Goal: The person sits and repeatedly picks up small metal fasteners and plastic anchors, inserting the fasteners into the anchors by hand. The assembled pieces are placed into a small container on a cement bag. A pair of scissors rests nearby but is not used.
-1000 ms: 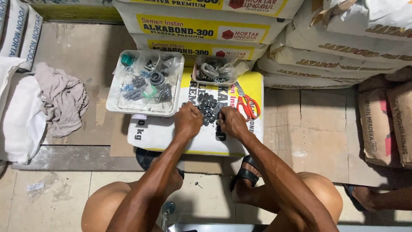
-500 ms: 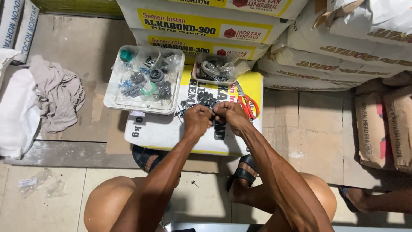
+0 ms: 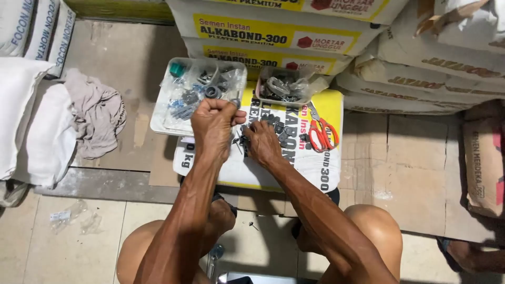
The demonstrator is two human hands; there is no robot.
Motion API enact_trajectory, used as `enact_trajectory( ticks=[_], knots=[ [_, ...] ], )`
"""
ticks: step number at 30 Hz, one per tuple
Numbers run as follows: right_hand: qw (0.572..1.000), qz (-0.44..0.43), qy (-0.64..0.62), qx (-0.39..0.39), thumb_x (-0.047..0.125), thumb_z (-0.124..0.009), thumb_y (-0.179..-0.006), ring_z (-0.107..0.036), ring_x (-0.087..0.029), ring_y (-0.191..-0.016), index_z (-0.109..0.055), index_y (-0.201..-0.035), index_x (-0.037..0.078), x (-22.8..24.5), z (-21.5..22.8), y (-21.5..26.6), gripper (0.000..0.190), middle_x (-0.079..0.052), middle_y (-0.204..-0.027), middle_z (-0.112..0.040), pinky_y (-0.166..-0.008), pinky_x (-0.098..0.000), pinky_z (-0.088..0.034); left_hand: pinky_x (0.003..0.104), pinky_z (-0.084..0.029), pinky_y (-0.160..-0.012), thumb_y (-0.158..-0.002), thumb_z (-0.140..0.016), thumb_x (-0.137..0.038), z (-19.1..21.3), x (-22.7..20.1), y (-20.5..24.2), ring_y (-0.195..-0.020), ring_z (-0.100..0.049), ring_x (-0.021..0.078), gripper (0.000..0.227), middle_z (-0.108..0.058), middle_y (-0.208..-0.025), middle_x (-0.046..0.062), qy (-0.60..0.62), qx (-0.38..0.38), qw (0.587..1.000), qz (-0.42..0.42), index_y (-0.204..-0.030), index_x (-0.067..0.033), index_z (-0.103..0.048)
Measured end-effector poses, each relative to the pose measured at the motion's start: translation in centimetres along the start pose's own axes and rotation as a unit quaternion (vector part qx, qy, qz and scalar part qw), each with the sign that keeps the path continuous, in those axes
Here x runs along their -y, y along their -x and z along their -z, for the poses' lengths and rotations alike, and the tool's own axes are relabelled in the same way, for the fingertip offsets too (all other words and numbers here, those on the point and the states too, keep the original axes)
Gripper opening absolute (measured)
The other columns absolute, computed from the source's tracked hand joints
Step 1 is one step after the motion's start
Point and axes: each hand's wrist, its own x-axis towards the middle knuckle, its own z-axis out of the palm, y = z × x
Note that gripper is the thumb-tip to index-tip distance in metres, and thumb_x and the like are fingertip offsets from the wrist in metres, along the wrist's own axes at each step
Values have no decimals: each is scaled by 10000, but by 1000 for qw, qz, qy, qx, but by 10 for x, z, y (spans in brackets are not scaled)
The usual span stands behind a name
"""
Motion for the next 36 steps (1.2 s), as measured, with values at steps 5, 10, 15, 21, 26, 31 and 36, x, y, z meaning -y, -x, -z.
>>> enact_trajectory(
  ticks=[5, 10, 15, 21, 26, 31, 36],
  knots=[
    [1000, 11, 24, 0, 173, -681, -841, -574, -286, -968, -692, -925, 191, -14, -27, 0, 87, -62, -976, -588, -790, -400, -470, 262, -667, -604, -839, -691, 25, 10, 30, -16, -643, -753, 204, 284, -706, -860, 189, 68, 13, 997, 42, -1103, 75, -600],
    [996, -20, -87, -21, 233, -689, -869, -586, -316, -962, -671, -927, 172, -15, 1, 4, 85, -83, -1000, -600, -808, -420, -490, 270, -684, -619, -872, -682, -10, 13, 48, -22, -665, -762, 202, 239, -729, -898, 188, 54, 31, 995, 77, -1098, 60, -644],
    [895, -142, -417, -66, 55, -671, -891, -621, -192, -707, -672, -1040, 86, -15, 78, 6, 151, -90, -778, -658, -656, -357, -529, 280, -679, -571, -947, -623, -71, 7, 66, -27, -657, -768, 228, 183, -737, -922, 228, 65, 70, 990, 100, -1101, 15, -573],
    [832, -88, -520, -171, -22, -624, -904, -701, -201, -619, -729, -1015, -36, 0, 193, 39, 153, -183, -829, -685, -580, -313, -589, 269, -681, -609, -918, -654, -2, -29, 50, 15, -675, -768, 228, 218, -744, -907, 264, 33, 142, 988, 56, -1108, 58, -567],
    [798, -94, -568, -180, -1, -676, -911, -684, -221, -626, -690, -1033, -92, -4, 204, 57, 153, -208, -795, -689, -598, -348, -604, 308, -693, -670, -913, -654, 8, -50, 50, 34, -717, -777, 252, 247, -745, -941, 286, 51, 167, 982, 65, -1140, 90, -603],
    [831, -106, -515, -183, -1, -687, -946, -702, -198, -698, -691, -1138, -73, -2, 211, 68, 205, -181, -834, -708, -666, -350, -635, 318, -699, -674, -927, -663, -17, -61, 50, 47, -716, -780, 239, 198, -758, -953, 275, 32, 188, 978, 82, -1101, 67, -617],
    [857, -134, -465, -179, -12, -710, -929, -731, -187, -665, -747, -1110, -61, -3, 213, 69, 192, -186, -799, -750, -641, -334, -650, 332, -694, -716, -941, -676, -48, -61, 55, 47, -752, -780, 236, 208, -758, -963, 262, 14, 187, 979, 76, -1108, 54, -607]
  ],
)
